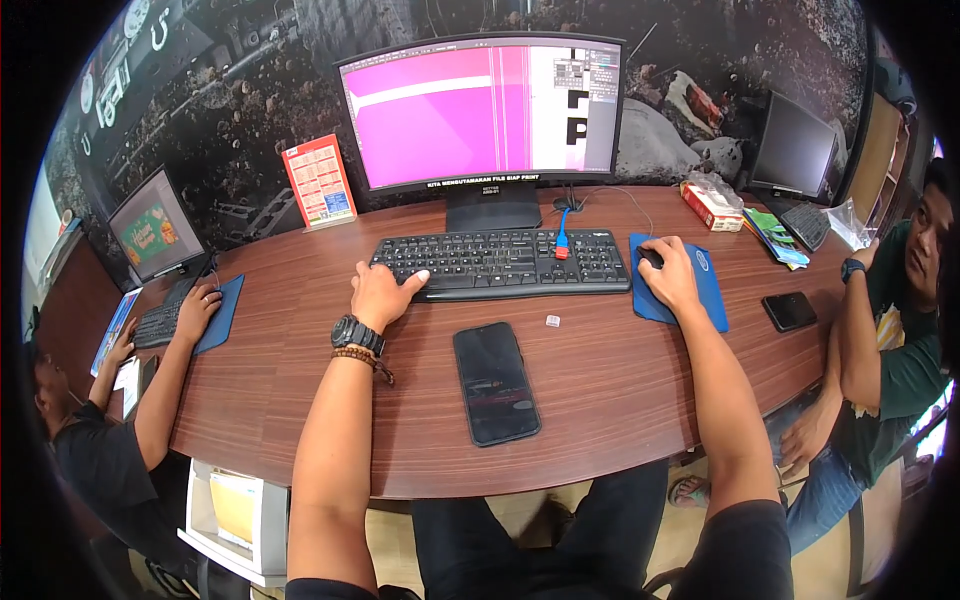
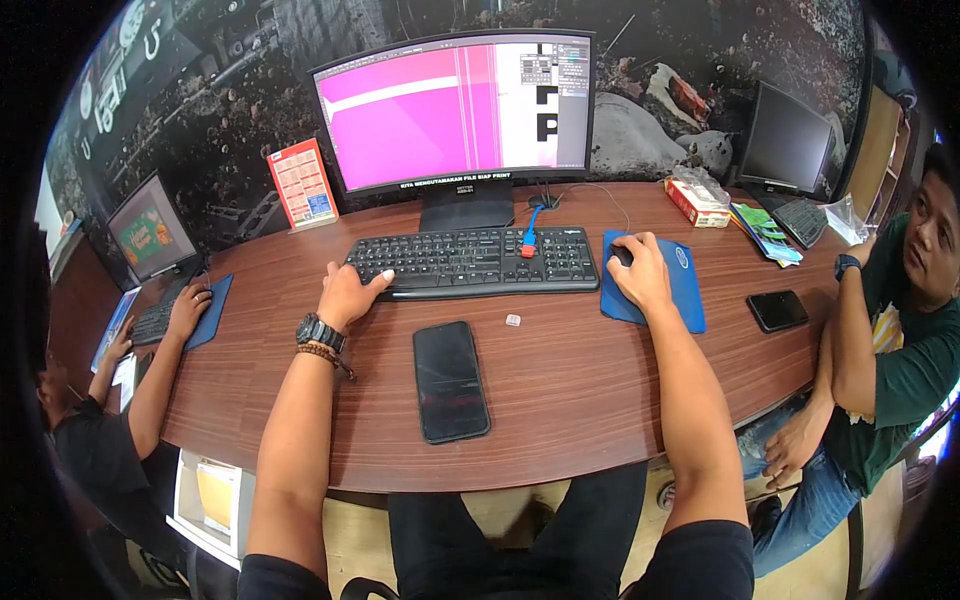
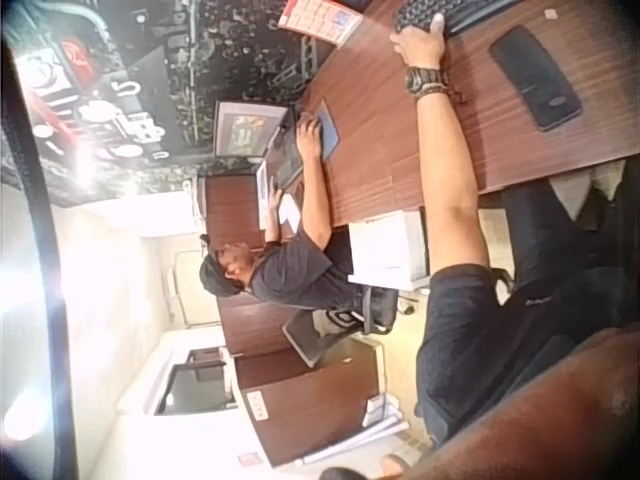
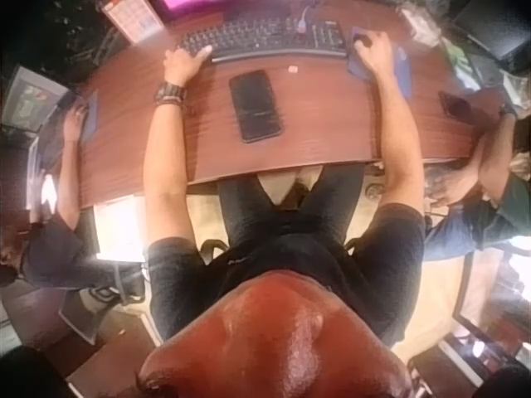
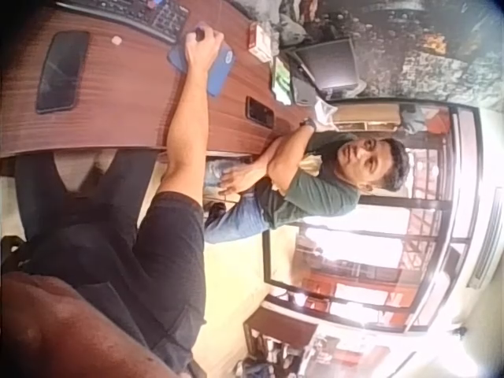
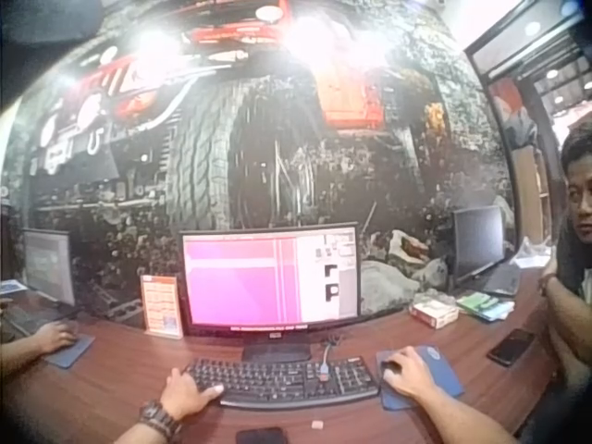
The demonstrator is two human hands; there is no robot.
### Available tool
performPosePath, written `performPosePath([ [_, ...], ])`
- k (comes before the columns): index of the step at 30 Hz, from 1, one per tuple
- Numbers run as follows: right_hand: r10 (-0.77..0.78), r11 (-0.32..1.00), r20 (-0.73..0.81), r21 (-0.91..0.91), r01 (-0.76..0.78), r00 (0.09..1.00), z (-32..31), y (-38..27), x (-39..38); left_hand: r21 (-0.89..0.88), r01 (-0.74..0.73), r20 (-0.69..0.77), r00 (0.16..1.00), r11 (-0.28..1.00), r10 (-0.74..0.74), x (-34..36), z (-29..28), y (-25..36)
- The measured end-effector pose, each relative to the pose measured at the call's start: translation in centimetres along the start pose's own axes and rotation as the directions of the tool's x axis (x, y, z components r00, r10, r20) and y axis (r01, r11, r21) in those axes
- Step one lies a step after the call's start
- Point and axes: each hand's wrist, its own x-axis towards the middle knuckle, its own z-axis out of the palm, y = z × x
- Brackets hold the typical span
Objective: Using a computer and software to design or edit a document layout.
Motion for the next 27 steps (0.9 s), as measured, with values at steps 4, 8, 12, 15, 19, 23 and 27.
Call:
performPosePath([
  [4,0.004,1.000,0.000,0.001,-0.004,1.000,-0.04,0.03,0.02,0.005,-0.005,0.005,1.000,1.000,0.005,0.07,0.06,-0.07],
  [8,0.003,1.000,0.002,-0.004,-0.003,1.000,0.02,0.33,0.11,0.019,-0.010,0.002,1.000,1.000,0.010,0.16,0.16,-0.04],
  [12,0.008,1.000,0.008,0.001,-0.008,1.000,-0.03,0.05,0.13,0.024,-0.011,0.002,1.000,1.000,0.011,0.16,0.07,-0.18],
  [15,0.018,1.000,0.012,0.004,-0.018,1.000,-0.13,-0.22,0.08,0.017,-0.014,0.002,1.000,1.000,0.014,0.12,0.04,-0.24],
  [19,0.015,1.000,0.007,-0.001,-0.015,1.000,-0.15,0.16,0.12,0.016,-0.020,-0.008,1.000,1.000,0.020,-0.01,-0.02,0.01],
  [23,0.013,1.000,0.008,0.006,-0.013,1.000,-0.17,0.12,0.11,0.013,-0.005,0.020,1.000,1.000,0.005,-0.06,-0.18,0.14],
  [27,0.000,1.000,0.012,0.006,0.000,1.000,-0.13,0.00,0.04,0.002,-0.008,0.015,1.000,1.000,0.008,-0.01,0.01,-0.15],
])
